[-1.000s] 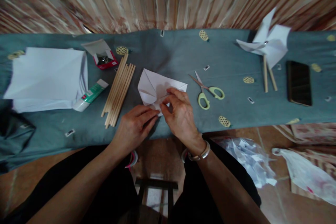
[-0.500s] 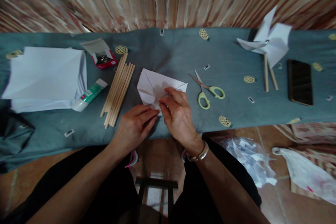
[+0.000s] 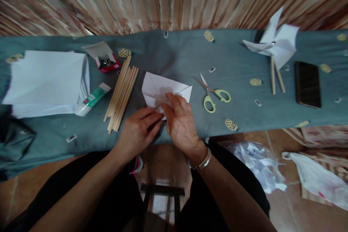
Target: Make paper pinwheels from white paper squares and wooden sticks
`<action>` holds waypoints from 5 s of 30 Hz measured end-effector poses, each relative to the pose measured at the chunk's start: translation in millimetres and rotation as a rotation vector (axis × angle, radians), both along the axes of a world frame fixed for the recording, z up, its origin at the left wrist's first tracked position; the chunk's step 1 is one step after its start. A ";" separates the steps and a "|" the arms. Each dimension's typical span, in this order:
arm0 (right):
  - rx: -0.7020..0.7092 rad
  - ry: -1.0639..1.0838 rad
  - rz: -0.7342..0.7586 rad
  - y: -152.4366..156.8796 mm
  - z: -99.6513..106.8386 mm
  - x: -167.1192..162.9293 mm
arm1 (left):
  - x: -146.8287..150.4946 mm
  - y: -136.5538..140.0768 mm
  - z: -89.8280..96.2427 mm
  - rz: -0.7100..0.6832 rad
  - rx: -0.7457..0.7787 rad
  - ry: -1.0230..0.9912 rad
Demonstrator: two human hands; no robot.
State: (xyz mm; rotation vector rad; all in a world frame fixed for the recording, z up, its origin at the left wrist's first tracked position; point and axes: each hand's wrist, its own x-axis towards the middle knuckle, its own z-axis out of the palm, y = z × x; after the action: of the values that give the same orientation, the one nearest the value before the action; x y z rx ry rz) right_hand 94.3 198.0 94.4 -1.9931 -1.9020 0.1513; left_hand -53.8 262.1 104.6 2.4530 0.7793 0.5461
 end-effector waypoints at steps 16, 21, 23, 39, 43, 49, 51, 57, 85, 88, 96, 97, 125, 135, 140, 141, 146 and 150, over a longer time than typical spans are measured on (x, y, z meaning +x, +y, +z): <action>0.154 0.275 -0.156 13.1 8.6 33.0 | 0.1 -1.5 -2.7 0.016 0.037 0.025; 0.084 0.074 -0.156 28.9 7.4 44.1 | 0.0 -1.3 0.7 0.015 0.040 0.036; 0.088 0.042 -0.162 30.1 9.3 46.7 | -1.0 -1.3 2.0 0.012 0.031 0.041; 0.058 -0.038 -0.197 -18.1 18.5 56.8 | -10.9 -1.8 7.2 0.064 0.162 -0.017; 0.042 -0.047 -0.205 -33.5 21.4 55.1 | -9.3 -13.3 10.9 0.046 0.155 -0.088; -0.005 -0.028 -0.243 -53.1 27.3 43.8 | -2.7 -34.9 7.3 -0.129 0.186 0.041; -0.038 0.000 -0.246 -56.7 29.8 40.1 | -2.0 -36.8 5.5 -0.145 0.201 0.086; -0.173 0.143 -0.214 -62.1 37.8 32.4 | -7.1 -25.9 3.7 -0.145 0.251 0.074; -0.141 0.175 0.136 -68.7 27.9 39.3 | 6.2 -27.2 2.5 -0.180 0.219 0.114; -0.121 0.236 0.133 -65.1 30.5 41.8 | 8.2 -26.0 0.8 -0.172 0.220 0.071; -0.068 0.527 -0.002 -48.5 33.7 40.4 | 10.0 -20.1 1.6 -0.163 0.133 -0.011; -0.063 0.549 -0.023 -46.2 31.9 38.9 | 10.4 -19.6 1.9 -0.160 0.119 -0.013; 0.015 0.053 0.029 -17.8 27.2 22.4 | 8.2 -19.8 -3.2 -0.113 -0.042 -0.093; 0.012 0.103 -0.044 -18.0 26.7 24.1 | 10.2 -21.0 -2.6 -0.068 -0.067 -0.079; 0.001 0.136 -0.083 -20.0 27.7 25.3 | 10.1 -21.1 -2.4 -0.053 -0.043 -0.103; 0.001 0.136 -0.080 -20.1 27.7 25.2 | 10.0 -21.1 -2.1 -0.056 -0.039 -0.106; 0.014 0.108 -0.031 -20.2 28.4 23.8 | 10.0 -21.0 -1.4 -0.059 -0.031 -0.102; 0.009 0.088 0.013 -21.2 29.7 23.9 | 9.9 -21.5 -2.3 -0.047 -0.039 -0.096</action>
State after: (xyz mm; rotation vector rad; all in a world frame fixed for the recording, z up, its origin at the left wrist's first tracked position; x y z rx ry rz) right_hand 118.2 176.9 124.1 -1.9361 -1.8577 0.2294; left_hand -43.9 240.6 102.3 2.3842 0.6851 0.6201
